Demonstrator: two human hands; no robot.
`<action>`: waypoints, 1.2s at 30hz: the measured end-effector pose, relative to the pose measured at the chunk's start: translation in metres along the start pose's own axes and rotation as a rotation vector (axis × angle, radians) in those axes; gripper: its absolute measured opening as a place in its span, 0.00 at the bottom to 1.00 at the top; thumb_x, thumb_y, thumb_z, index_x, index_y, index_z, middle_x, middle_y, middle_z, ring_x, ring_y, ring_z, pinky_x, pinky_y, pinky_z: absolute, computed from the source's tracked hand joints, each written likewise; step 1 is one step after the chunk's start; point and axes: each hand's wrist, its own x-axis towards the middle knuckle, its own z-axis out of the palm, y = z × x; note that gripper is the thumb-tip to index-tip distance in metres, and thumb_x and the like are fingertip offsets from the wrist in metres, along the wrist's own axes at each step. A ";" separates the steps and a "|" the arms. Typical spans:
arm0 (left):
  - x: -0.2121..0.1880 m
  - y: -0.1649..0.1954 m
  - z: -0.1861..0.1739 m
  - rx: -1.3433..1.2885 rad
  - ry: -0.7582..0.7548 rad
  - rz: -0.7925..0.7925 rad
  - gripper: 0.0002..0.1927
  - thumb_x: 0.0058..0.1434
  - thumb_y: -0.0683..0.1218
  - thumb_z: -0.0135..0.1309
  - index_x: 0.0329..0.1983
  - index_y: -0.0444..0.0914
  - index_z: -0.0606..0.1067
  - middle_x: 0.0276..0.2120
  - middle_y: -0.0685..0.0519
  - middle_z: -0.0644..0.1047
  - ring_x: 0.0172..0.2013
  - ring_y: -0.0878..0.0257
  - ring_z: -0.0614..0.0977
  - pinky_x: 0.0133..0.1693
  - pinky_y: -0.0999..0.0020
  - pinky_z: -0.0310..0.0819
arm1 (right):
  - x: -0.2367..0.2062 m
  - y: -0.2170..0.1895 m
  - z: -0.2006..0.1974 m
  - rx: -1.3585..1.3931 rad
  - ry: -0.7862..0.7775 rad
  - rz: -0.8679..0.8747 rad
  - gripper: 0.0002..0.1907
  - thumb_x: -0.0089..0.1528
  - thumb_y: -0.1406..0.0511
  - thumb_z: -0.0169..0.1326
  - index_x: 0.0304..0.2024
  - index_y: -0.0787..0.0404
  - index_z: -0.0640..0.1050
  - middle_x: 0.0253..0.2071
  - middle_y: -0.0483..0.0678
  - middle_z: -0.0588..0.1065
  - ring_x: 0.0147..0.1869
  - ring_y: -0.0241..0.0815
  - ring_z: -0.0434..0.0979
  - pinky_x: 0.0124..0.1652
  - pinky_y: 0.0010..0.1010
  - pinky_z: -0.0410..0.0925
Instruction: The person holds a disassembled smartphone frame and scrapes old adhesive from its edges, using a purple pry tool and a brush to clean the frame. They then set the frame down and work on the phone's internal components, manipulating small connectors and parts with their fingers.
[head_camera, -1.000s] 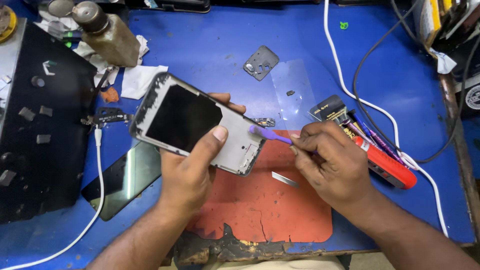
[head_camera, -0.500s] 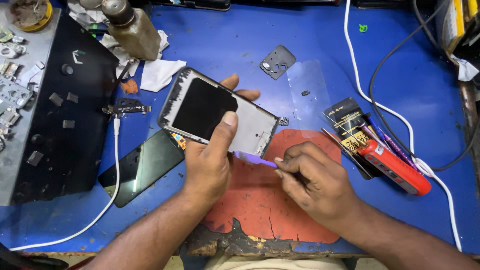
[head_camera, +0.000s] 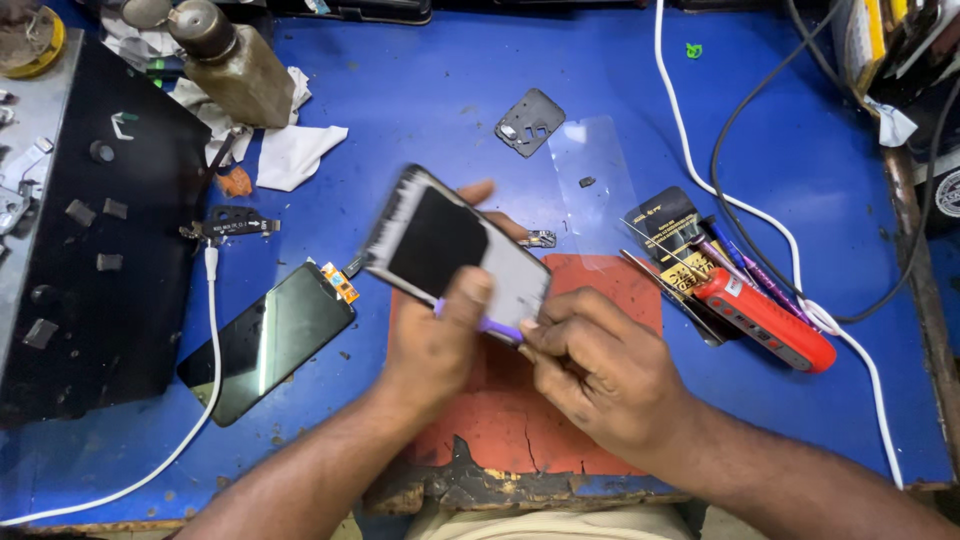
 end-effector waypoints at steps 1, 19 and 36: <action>0.002 0.006 -0.005 -0.011 0.022 0.054 0.38 0.73 0.60 0.52 0.76 0.33 0.58 0.55 0.47 0.74 0.52 0.63 0.79 0.55 0.65 0.77 | -0.001 0.000 -0.001 0.020 -0.020 -0.005 0.07 0.59 0.76 0.61 0.36 0.68 0.75 0.41 0.51 0.75 0.33 0.35 0.78 0.30 0.25 0.71; 0.014 0.027 -0.012 -0.229 0.179 -0.064 0.29 0.74 0.56 0.45 0.69 0.31 0.64 0.51 0.43 0.78 0.48 0.60 0.80 0.49 0.61 0.79 | 0.014 0.032 -0.016 -0.209 0.121 0.029 0.08 0.60 0.77 0.62 0.34 0.70 0.74 0.38 0.52 0.75 0.34 0.37 0.78 0.32 0.27 0.71; -0.005 0.008 0.005 0.195 -0.070 -0.034 0.23 0.69 0.39 0.51 0.67 0.32 0.67 0.57 0.47 0.77 0.58 0.63 0.78 0.61 0.65 0.73 | 0.018 0.017 -0.006 -0.211 0.188 0.028 0.09 0.61 0.77 0.62 0.40 0.69 0.74 0.42 0.55 0.75 0.39 0.42 0.79 0.37 0.30 0.72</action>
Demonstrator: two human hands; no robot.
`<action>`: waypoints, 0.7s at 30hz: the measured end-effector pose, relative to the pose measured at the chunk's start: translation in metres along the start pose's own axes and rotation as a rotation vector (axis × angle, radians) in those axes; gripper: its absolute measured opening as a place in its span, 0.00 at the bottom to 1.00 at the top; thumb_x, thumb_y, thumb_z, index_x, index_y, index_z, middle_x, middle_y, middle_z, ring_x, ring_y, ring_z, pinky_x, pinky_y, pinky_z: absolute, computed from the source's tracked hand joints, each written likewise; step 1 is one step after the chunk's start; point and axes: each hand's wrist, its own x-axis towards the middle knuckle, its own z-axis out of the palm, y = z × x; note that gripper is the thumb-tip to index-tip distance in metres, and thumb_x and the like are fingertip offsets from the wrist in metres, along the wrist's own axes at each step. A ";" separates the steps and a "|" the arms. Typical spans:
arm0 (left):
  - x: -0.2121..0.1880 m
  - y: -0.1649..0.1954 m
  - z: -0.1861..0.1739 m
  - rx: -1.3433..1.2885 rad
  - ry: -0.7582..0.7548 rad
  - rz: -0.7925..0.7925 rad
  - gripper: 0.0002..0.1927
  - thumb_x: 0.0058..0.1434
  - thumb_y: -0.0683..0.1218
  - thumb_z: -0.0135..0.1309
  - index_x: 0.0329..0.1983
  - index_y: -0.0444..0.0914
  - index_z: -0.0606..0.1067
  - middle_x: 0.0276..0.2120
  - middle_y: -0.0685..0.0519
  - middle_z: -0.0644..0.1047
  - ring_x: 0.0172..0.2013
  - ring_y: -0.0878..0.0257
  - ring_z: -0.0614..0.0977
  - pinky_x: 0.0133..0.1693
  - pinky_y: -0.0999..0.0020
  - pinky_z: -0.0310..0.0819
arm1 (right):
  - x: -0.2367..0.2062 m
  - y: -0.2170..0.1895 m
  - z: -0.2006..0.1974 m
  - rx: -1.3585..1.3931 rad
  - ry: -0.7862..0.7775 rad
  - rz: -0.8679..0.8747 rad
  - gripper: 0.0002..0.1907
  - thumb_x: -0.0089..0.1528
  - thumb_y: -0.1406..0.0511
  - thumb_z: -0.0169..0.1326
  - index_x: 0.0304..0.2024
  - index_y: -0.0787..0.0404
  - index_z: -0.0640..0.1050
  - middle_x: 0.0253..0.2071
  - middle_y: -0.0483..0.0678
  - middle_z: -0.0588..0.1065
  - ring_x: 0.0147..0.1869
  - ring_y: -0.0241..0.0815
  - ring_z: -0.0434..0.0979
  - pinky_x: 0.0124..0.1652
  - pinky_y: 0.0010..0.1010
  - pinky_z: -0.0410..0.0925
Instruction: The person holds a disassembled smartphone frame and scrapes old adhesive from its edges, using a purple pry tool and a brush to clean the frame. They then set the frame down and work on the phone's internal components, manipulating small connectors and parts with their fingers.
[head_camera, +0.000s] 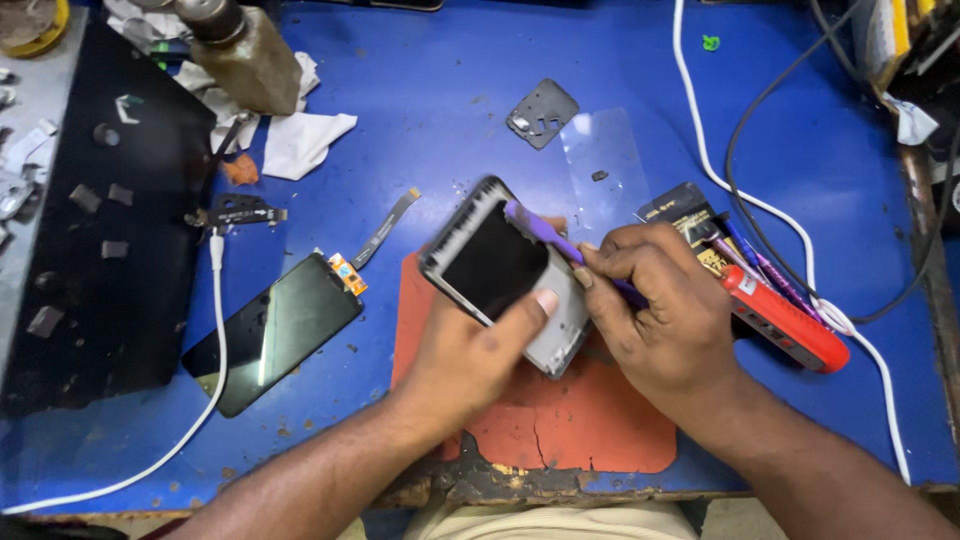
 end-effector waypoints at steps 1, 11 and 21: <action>0.002 0.004 -0.005 -0.049 0.031 0.004 0.23 0.69 0.39 0.51 0.67 0.32 0.67 0.56 0.47 0.77 0.57 0.63 0.79 0.60 0.64 0.75 | -0.001 0.001 0.000 0.013 -0.012 -0.002 0.09 0.61 0.77 0.62 0.40 0.69 0.74 0.42 0.55 0.76 0.38 0.42 0.79 0.37 0.30 0.72; 0.009 0.040 -0.054 -0.309 0.242 0.170 0.28 0.70 0.36 0.53 0.73 0.32 0.65 0.59 0.44 0.75 0.58 0.62 0.76 0.63 0.64 0.73 | 0.000 0.006 -0.018 -0.161 -0.213 0.188 0.07 0.58 0.70 0.63 0.37 0.66 0.79 0.35 0.51 0.77 0.35 0.45 0.79 0.34 0.34 0.70; -0.005 0.043 -0.044 -0.167 0.124 0.054 0.29 0.64 0.38 0.57 0.69 0.32 0.69 0.63 0.51 0.75 0.61 0.64 0.74 0.65 0.66 0.69 | 0.005 -0.013 -0.026 -0.320 -0.318 0.180 0.14 0.57 0.63 0.66 0.42 0.62 0.82 0.36 0.52 0.79 0.40 0.50 0.80 0.39 0.39 0.71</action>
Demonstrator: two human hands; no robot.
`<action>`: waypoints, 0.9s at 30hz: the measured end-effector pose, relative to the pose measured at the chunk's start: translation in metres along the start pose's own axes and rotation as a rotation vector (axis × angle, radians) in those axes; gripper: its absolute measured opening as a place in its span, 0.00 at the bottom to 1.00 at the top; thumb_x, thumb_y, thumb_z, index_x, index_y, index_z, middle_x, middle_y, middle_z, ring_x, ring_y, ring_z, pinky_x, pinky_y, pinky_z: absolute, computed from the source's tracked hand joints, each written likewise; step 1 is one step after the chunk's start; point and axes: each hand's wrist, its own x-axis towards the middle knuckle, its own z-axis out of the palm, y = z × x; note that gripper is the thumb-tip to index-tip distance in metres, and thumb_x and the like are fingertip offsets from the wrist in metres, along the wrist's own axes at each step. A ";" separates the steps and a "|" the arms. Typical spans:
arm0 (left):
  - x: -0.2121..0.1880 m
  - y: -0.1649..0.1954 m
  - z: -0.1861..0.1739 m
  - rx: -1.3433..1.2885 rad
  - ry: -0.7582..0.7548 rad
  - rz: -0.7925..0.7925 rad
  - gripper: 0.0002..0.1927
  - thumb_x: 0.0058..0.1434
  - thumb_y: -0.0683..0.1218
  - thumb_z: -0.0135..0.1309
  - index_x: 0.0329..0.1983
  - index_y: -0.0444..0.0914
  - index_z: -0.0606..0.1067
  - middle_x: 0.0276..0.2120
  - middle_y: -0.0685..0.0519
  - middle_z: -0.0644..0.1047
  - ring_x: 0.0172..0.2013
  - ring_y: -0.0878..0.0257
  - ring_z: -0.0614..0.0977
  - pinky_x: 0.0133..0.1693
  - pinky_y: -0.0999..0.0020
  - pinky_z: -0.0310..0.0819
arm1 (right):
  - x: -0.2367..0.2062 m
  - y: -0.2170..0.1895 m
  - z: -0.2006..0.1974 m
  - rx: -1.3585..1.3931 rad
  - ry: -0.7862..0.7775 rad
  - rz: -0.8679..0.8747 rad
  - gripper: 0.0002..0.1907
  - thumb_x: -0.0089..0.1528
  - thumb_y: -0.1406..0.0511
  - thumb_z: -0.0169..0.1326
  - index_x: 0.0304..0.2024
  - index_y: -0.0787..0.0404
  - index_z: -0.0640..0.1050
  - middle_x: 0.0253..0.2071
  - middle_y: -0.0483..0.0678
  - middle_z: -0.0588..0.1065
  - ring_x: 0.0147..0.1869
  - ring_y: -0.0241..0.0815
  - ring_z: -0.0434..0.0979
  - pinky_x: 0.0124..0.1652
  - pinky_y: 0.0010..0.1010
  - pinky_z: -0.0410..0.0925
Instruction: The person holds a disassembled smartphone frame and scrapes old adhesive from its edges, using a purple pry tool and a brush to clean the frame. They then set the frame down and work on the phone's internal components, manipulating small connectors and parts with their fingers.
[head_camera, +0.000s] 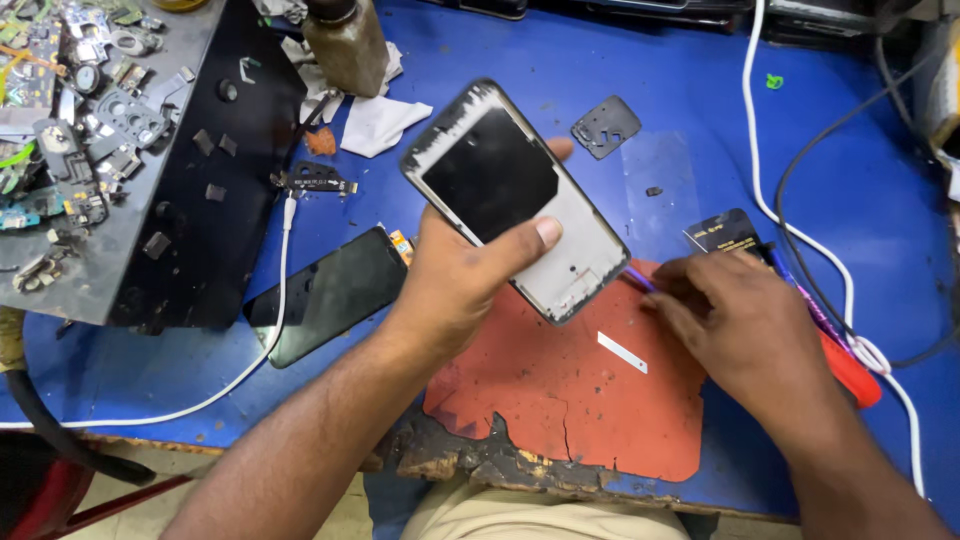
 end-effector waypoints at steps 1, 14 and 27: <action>-0.003 -0.001 0.001 0.034 -0.017 -0.023 0.28 0.64 0.38 0.56 0.69 0.32 0.69 0.62 0.50 0.75 0.60 0.64 0.74 0.64 0.65 0.69 | -0.001 -0.004 -0.002 0.043 0.031 0.022 0.14 0.58 0.62 0.66 0.43 0.63 0.81 0.37 0.52 0.79 0.41 0.49 0.80 0.40 0.38 0.72; -0.031 -0.018 0.045 0.380 -0.352 0.047 0.40 0.66 0.44 0.58 0.78 0.32 0.53 0.66 0.45 0.65 0.63 0.57 0.72 0.58 0.62 0.76 | -0.037 -0.003 0.019 0.596 0.011 0.183 0.20 0.65 0.67 0.57 0.59 0.61 0.73 0.50 0.48 0.81 0.53 0.41 0.84 0.52 0.31 0.75; -0.043 0.026 0.021 0.557 0.249 0.626 0.07 0.79 0.32 0.51 0.44 0.32 0.77 0.36 0.49 0.76 0.24 0.70 0.75 0.25 0.79 0.70 | -0.057 0.018 0.001 1.219 -0.035 0.216 0.19 0.66 0.72 0.52 0.60 0.66 0.70 0.53 0.49 0.77 0.55 0.36 0.79 0.55 0.34 0.75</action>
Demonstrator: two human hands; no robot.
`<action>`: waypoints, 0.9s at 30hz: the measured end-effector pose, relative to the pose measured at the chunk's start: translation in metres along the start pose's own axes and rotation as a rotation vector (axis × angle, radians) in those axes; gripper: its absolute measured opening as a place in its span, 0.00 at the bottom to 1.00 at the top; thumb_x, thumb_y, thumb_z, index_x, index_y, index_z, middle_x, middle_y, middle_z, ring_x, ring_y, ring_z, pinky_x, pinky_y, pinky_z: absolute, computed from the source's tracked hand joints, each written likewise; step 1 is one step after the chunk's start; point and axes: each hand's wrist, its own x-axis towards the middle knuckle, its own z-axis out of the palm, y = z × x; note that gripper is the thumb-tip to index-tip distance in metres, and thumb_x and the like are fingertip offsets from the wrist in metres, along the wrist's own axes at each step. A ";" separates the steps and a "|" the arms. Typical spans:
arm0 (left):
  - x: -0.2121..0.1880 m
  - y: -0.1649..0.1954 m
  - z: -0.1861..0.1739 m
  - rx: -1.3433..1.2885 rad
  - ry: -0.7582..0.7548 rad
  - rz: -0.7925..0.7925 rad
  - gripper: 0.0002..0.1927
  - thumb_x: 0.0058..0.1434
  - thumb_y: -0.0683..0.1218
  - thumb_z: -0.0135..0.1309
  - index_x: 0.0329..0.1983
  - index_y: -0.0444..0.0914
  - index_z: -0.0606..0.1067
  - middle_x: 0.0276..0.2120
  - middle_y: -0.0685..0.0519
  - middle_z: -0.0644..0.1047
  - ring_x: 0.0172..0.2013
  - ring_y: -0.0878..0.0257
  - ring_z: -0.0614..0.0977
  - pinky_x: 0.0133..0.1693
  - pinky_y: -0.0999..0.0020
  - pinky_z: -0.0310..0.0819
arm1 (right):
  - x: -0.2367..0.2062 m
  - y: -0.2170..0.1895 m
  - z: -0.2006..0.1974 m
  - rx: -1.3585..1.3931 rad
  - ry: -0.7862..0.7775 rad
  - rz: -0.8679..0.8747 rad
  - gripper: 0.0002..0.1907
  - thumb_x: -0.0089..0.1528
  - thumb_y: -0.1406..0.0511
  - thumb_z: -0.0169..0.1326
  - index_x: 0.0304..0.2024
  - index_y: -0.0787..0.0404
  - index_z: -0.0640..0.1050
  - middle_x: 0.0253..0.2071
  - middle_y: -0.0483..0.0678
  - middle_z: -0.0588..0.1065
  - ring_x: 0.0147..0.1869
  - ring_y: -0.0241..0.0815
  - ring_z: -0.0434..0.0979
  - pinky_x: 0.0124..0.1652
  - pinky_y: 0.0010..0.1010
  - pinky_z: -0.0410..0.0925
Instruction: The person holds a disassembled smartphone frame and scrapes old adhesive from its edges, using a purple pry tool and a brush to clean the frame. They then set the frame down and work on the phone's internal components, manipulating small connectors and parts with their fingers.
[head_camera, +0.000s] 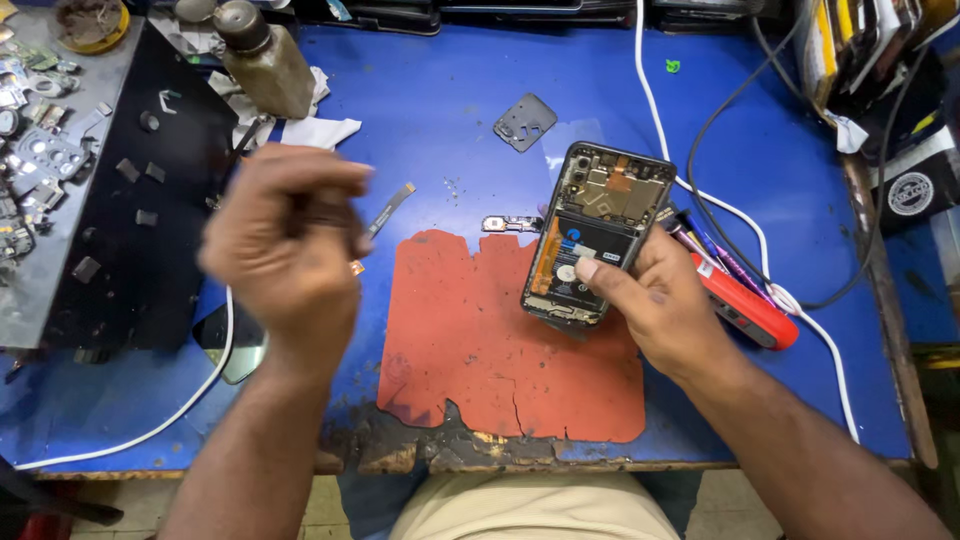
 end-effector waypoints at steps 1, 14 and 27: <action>-0.001 0.002 -0.003 -0.025 0.062 -0.006 0.07 0.79 0.33 0.51 0.43 0.32 0.76 0.35 0.50 0.76 0.22 0.70 0.73 0.23 0.79 0.68 | -0.002 -0.002 -0.001 0.005 0.003 0.010 0.19 0.66 0.72 0.52 0.60 0.66 0.71 0.52 0.49 0.77 0.54 0.36 0.79 0.54 0.35 0.75; -0.032 0.010 -0.051 0.639 -0.440 -0.126 0.27 0.60 0.43 0.64 0.61 0.30 0.72 0.51 0.38 0.78 0.51 0.45 0.79 0.52 0.57 0.73 | -0.009 0.006 -0.004 0.062 0.021 0.042 0.15 0.65 0.71 0.53 0.55 0.66 0.73 0.50 0.47 0.78 0.53 0.34 0.79 0.54 0.30 0.73; -0.048 -0.013 -0.086 0.835 -0.595 -0.123 0.39 0.51 0.42 0.67 0.67 0.33 0.66 0.55 0.40 0.74 0.55 0.42 0.73 0.56 0.52 0.68 | -0.054 -0.007 0.001 -0.081 0.209 0.046 0.25 0.64 0.73 0.54 0.64 0.68 0.68 0.52 0.51 0.77 0.50 0.36 0.80 0.43 0.27 0.75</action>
